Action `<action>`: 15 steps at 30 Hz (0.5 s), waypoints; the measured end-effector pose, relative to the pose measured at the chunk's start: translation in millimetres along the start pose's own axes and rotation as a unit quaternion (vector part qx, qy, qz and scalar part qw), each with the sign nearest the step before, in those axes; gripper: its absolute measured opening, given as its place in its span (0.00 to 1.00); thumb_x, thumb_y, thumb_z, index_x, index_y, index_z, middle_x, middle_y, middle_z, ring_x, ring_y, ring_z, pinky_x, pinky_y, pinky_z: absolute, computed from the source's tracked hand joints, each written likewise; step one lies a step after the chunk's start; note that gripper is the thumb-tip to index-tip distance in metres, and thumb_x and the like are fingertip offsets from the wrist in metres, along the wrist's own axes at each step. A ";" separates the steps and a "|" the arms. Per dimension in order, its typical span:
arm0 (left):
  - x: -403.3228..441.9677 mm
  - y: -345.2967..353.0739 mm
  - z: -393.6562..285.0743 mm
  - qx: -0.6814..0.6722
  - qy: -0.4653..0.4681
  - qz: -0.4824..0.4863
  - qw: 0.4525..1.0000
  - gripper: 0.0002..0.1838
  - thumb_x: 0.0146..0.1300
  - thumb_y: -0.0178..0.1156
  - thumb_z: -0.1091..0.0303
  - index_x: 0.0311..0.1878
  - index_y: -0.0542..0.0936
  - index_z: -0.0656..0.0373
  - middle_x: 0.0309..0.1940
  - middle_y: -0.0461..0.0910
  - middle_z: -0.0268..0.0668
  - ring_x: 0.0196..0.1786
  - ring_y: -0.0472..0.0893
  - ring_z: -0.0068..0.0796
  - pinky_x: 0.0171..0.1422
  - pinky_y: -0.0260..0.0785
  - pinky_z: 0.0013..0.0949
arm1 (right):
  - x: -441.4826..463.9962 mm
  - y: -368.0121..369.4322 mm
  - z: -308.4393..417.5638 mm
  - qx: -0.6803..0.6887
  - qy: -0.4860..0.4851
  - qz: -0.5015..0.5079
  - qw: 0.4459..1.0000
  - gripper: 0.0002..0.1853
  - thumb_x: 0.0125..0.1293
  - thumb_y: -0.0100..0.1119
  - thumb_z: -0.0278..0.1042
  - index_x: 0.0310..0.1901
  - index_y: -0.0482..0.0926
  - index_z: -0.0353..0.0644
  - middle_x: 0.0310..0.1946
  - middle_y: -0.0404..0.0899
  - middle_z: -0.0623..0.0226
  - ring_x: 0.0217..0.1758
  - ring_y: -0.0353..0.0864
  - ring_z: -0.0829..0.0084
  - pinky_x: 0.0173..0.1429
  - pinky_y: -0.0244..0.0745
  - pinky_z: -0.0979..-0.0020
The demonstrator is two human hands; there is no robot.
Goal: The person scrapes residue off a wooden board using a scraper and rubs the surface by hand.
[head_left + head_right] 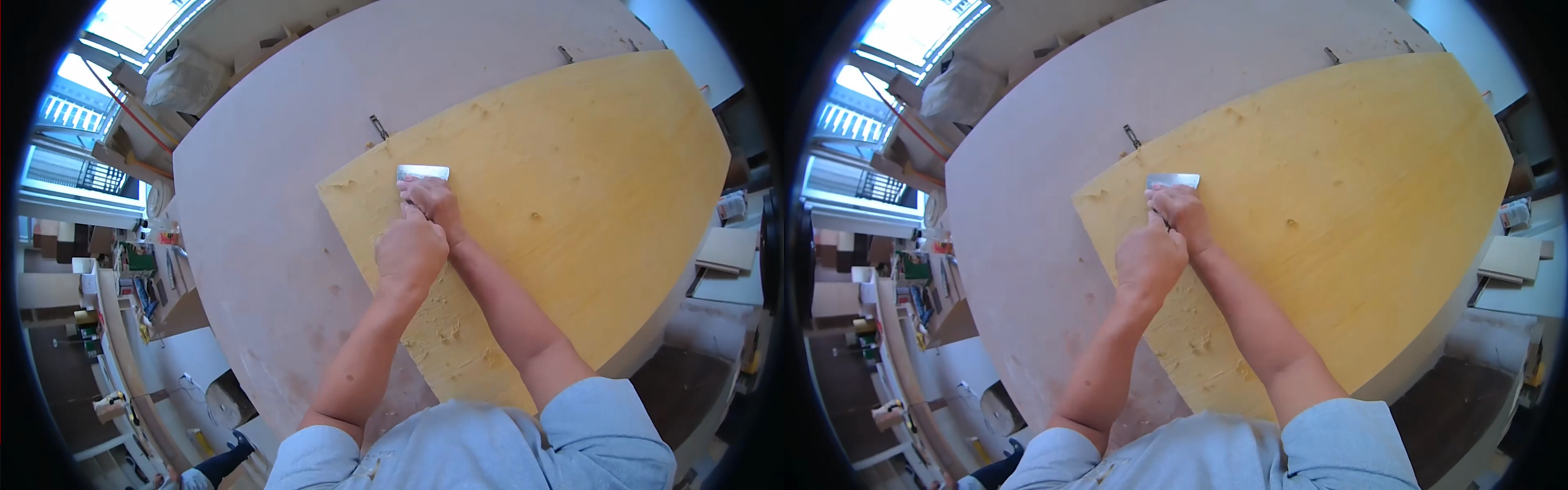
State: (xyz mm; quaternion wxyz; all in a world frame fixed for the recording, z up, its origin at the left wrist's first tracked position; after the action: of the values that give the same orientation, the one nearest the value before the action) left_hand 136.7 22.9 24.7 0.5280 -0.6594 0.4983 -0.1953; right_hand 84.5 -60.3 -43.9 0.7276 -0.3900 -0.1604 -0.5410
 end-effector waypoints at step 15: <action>-12.6 -52.0 260.8 0.102 -0.034 -0.426 0.898 0.22 0.73 0.60 0.57 0.62 0.81 0.61 0.37 0.85 0.49 0.33 0.85 0.55 0.33 0.78 0.50 | 50.1 -38.1 -78.1 -0.357 0.141 0.192 0.903 0.46 0.73 0.52 0.61 0.81 0.54 0.36 0.84 0.47 0.51 0.88 0.42 0.51 0.85 0.42 0.45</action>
State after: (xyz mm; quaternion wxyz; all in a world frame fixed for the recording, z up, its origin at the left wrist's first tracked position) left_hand 359.2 161.8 -21.1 0.4754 -0.7575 0.1283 -0.4287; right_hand 53.2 -155.6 -46.4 0.6442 -0.5666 0.2255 -0.4616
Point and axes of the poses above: each hand's wrist, its own x-axis towards the middle knuckle, its own y-axis out of the palm, z = x × y, the point moved 7 cm from there along x, towards the middle knuckle
